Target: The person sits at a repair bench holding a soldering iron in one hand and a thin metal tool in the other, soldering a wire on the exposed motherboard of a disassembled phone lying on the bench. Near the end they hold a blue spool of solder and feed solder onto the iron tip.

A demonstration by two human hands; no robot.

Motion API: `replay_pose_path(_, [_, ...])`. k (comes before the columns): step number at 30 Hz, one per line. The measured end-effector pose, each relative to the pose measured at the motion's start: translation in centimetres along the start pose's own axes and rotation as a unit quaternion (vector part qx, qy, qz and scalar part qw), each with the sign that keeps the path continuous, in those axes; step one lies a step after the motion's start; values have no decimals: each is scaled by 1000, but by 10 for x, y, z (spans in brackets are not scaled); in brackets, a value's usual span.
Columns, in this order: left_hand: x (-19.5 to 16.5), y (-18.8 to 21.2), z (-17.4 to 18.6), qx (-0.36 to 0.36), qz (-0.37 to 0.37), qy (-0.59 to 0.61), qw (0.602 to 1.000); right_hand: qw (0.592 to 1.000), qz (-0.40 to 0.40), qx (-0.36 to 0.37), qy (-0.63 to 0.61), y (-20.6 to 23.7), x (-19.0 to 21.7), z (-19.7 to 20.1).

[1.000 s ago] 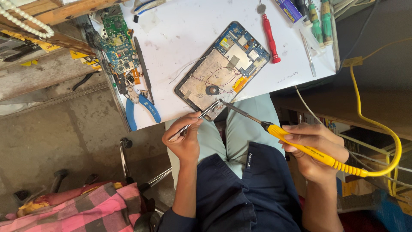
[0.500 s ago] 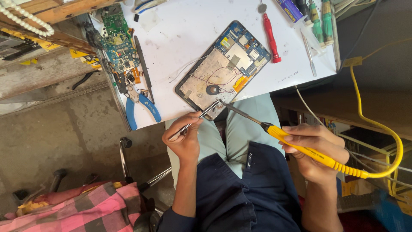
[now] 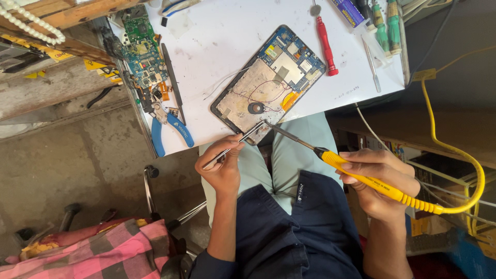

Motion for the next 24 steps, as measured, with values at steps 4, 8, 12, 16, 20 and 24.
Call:
replay_pose_path(4, [0, -1, 0, -2, 5, 2, 1000, 1000, 6, 2, 9, 0, 1, 0])
replay_pose_path(8, [-2, 0, 0, 1, 0, -3, 1000, 1000, 3, 2, 10, 1, 1, 0])
replay_pose_path(12, [-1, 0, -1, 0, 4, 3, 1000, 1000, -5, 0, 3, 1, 1, 0])
replay_pose_path(16, [-2, -1, -1, 3, 6, 3, 1000, 1000, 2, 1, 7, -1, 1, 0])
replay_pose_path(20, [-3, 0, -1, 2, 2, -7, 1000, 1000, -1, 3, 4, -1, 1, 0])
replay_pose_path(24, [-2, 0, -1, 3, 10, 7, 1000, 1000, -8, 6, 5, -1, 0, 0])
Point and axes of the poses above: each hand's wrist, its own y-axis away from the middle knuckle, its own z-axis out of the back of the hand, x = y × z, the point moved 8 cm from there along -y, towards the middle knuckle, and after that the axes turned 13 degrees about z, right-handed, at the moved point
